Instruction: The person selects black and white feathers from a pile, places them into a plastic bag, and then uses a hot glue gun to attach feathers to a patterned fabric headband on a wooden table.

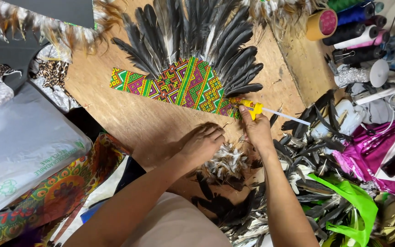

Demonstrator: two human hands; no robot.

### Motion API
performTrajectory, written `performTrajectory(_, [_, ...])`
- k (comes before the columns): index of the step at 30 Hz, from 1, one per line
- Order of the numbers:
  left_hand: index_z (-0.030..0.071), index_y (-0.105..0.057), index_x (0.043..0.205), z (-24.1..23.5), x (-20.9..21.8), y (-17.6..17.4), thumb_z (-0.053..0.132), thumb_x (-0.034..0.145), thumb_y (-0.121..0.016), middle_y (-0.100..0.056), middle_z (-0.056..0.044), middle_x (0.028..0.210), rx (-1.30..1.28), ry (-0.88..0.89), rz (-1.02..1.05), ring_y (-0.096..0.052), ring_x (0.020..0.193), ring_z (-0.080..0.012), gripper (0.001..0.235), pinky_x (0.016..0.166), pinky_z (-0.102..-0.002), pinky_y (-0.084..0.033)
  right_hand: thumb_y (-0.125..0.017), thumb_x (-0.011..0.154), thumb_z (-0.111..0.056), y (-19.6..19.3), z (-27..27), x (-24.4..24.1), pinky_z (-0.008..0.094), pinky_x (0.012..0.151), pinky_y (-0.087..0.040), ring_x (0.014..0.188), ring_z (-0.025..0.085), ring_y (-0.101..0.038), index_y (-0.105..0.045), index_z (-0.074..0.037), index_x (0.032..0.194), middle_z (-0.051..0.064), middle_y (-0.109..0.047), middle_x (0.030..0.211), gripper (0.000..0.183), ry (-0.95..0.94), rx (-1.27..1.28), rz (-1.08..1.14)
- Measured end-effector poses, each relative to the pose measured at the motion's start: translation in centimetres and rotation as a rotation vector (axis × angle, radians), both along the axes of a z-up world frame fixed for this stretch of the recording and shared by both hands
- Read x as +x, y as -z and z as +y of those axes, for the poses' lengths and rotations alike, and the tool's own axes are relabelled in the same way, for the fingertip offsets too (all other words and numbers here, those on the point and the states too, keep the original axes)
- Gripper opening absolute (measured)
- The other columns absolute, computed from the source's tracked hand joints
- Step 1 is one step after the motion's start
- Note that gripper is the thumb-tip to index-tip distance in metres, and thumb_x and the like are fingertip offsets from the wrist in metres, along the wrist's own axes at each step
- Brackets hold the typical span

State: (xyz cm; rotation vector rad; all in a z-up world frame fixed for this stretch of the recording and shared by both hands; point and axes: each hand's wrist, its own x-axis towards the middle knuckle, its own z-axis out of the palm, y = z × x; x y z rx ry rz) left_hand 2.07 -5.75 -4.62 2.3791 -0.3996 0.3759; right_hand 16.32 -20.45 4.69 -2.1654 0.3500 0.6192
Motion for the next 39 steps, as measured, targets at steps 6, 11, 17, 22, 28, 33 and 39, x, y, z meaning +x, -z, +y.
performTrajectory(6, [0.009,-0.067,0.1,0.6,2.3,-2.4,0.022,0.1,-0.068,-0.068,-0.011,0.145,0.07,-0.076,-0.019,-0.064,0.13,-0.0314,0.013,0.11,-0.047,-0.053,-0.081,0.105,-0.053,-1.3,1.4,0.6,0.027,0.035,-0.051,0.036,0.019,-0.06,-0.065,-0.006,0.086,0.012,-0.059,0.047,0.054,-0.088,-0.063,0.011])
performTrajectory(11, [0.008,-0.069,0.108,0.4,4.5,-2.9,0.01,0.101,-0.061,-0.053,-0.015,0.163,0.179,0.023,0.2,-0.055,0.14,-0.0346,0.011,0.101,-0.045,-0.052,-0.088,0.1,-0.057,-1.1,0.8,1.5,0.04,0.066,-0.06,0.071,0.027,-0.074,-0.075,-0.001,0.1,0.017,-0.071,0.074,0.057,-0.196,-0.188,-0.049])
performTrajectory(17, [0.005,-0.069,0.113,-0.7,4.8,-1.1,0.004,0.1,-0.059,-0.051,-0.022,0.165,0.175,0.043,0.313,-0.049,0.151,-0.0375,0.016,0.11,-0.041,-0.057,-0.083,0.104,-0.052,-1.0,1.0,3.8,0.027,0.037,-0.052,0.038,0.02,-0.062,-0.067,-0.003,0.084,0.013,-0.06,0.049,0.056,-0.218,-0.129,-0.023])
performTrajectory(22, [0.009,-0.067,0.114,-0.7,4.3,-0.2,0.008,0.102,-0.058,-0.053,-0.019,0.165,0.21,0.031,0.298,-0.05,0.151,-0.0333,0.015,0.115,-0.04,-0.055,-0.08,0.106,-0.059,-2.3,1.3,3.8,0.038,0.06,-0.054,0.06,0.023,-0.065,-0.071,-0.005,0.09,0.012,-0.064,0.062,0.058,-0.282,-0.271,-0.08])
performTrajectory(28, [0.012,-0.069,0.117,-0.5,3.9,2.3,0.015,0.101,-0.06,-0.06,-0.017,0.159,0.235,0.037,0.16,-0.053,0.149,-0.032,0.019,0.123,-0.043,-0.045,-0.079,0.107,-0.054,-4.4,1.9,2.8,0.035,0.064,-0.053,0.059,0.022,-0.063,-0.071,-0.006,0.083,0.009,-0.063,0.059,0.054,-0.299,-0.251,-0.068])
performTrajectory(33, [0.014,-0.07,0.12,-1.1,3.7,5.0,0.02,0.1,-0.061,-0.064,-0.015,0.156,0.232,0.054,0.099,-0.054,0.149,-0.0299,0.023,0.125,-0.043,-0.042,-0.081,0.108,-0.047,-4.5,2.7,2.9,0.037,0.073,-0.053,0.07,0.023,-0.063,-0.074,-0.004,0.089,0.011,-0.065,0.069,0.048,-0.332,-0.197,-0.104])
performTrajectory(39, [0.013,-0.07,0.117,-1.8,3.7,6.5,0.027,0.091,-0.073,-0.066,-0.014,0.154,0.229,0.037,0.082,-0.055,0.148,-0.0293,0.03,0.125,-0.042,-0.042,-0.082,0.108,-0.045,-3.7,2.2,3.1,0.044,0.085,-0.056,0.086,0.033,-0.072,-0.079,-0.001,0.105,0.02,-0.072,0.09,0.044,-0.411,-0.19,-0.152])
